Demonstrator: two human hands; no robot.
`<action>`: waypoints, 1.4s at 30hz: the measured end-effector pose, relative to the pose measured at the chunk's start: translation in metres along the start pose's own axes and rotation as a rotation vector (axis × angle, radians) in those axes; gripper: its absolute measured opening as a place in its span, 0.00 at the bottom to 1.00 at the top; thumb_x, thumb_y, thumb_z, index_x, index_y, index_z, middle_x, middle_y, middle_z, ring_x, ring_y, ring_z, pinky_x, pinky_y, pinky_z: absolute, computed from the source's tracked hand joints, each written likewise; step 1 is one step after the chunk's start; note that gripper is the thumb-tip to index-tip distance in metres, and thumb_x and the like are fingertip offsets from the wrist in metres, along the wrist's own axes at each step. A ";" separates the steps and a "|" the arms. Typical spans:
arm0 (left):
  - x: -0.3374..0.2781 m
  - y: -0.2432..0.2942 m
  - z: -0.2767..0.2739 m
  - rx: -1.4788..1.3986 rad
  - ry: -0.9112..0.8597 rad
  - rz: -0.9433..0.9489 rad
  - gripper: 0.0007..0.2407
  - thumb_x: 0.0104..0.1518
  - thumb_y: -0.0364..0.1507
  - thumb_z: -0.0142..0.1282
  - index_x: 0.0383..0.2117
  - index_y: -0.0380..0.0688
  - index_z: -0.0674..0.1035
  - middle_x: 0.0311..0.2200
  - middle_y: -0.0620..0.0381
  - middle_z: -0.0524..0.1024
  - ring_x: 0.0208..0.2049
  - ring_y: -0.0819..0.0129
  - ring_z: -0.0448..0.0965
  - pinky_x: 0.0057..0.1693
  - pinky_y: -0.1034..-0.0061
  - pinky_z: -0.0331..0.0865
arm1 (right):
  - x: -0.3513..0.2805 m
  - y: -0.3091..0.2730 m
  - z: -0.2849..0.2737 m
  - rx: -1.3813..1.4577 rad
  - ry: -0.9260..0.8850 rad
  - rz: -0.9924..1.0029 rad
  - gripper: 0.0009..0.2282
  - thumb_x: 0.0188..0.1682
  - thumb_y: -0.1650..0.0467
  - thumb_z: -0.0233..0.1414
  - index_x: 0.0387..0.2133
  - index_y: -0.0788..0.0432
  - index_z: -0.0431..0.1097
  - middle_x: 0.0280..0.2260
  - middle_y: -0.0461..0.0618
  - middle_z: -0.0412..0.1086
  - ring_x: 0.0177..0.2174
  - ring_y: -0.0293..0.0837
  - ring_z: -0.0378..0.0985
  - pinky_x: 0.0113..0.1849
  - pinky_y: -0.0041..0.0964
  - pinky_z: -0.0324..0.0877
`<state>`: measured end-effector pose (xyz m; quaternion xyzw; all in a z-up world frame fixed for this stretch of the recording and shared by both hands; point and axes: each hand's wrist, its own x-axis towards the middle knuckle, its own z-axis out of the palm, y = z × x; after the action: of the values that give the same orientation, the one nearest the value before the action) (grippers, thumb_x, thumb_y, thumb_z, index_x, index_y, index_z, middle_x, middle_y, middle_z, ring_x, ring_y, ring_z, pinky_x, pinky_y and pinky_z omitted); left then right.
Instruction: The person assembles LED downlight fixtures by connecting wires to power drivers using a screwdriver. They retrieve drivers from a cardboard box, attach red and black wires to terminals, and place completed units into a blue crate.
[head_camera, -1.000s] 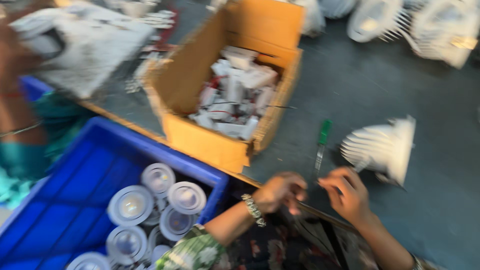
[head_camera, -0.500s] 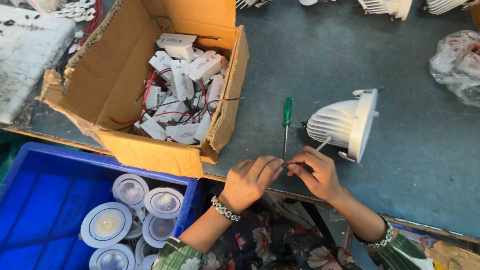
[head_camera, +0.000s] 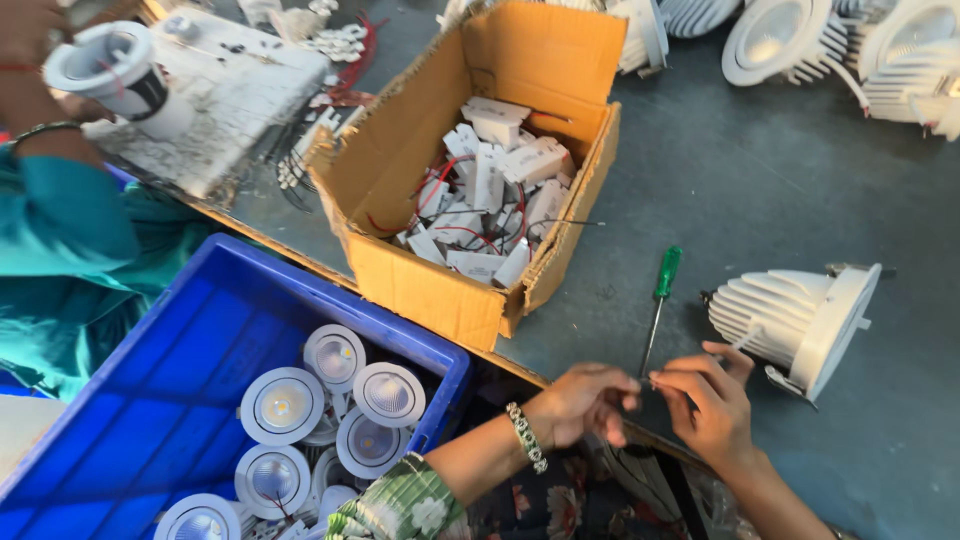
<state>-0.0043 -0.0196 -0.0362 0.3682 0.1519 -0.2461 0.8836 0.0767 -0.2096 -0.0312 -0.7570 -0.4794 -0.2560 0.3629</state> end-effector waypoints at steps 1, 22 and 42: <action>-0.012 -0.003 0.002 -0.061 -0.129 -0.001 0.09 0.68 0.31 0.51 0.35 0.37 0.73 0.27 0.57 0.77 0.17 0.68 0.80 0.33 0.72 0.79 | -0.001 -0.001 0.000 0.005 0.028 -0.005 0.07 0.39 0.76 0.62 0.28 0.53 0.75 0.28 0.39 0.73 0.33 0.40 0.75 0.52 0.49 0.63; 0.006 0.273 -0.114 1.669 1.089 0.222 0.40 0.44 0.40 0.68 0.57 0.24 0.59 0.41 0.33 0.83 0.46 0.47 0.84 0.54 0.61 0.76 | -0.002 0.000 -0.009 0.168 0.118 0.153 0.07 0.38 0.74 0.64 0.29 0.53 0.76 0.29 0.40 0.74 0.34 0.43 0.72 0.40 0.37 0.65; -0.073 0.037 0.043 1.902 0.230 1.263 0.13 0.53 0.22 0.63 0.45 0.43 0.78 0.48 0.53 0.75 0.51 0.55 0.80 0.54 0.66 0.75 | -0.021 0.026 -0.021 0.860 0.205 0.537 0.02 0.48 0.77 0.56 0.32 0.63 0.72 0.31 0.48 0.73 0.27 0.40 0.79 0.34 0.37 0.72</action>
<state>-0.0408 -0.0049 0.0473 0.9178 -0.2277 0.2609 0.1944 0.0914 -0.2448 -0.0417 -0.6066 -0.2920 -0.0066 0.7394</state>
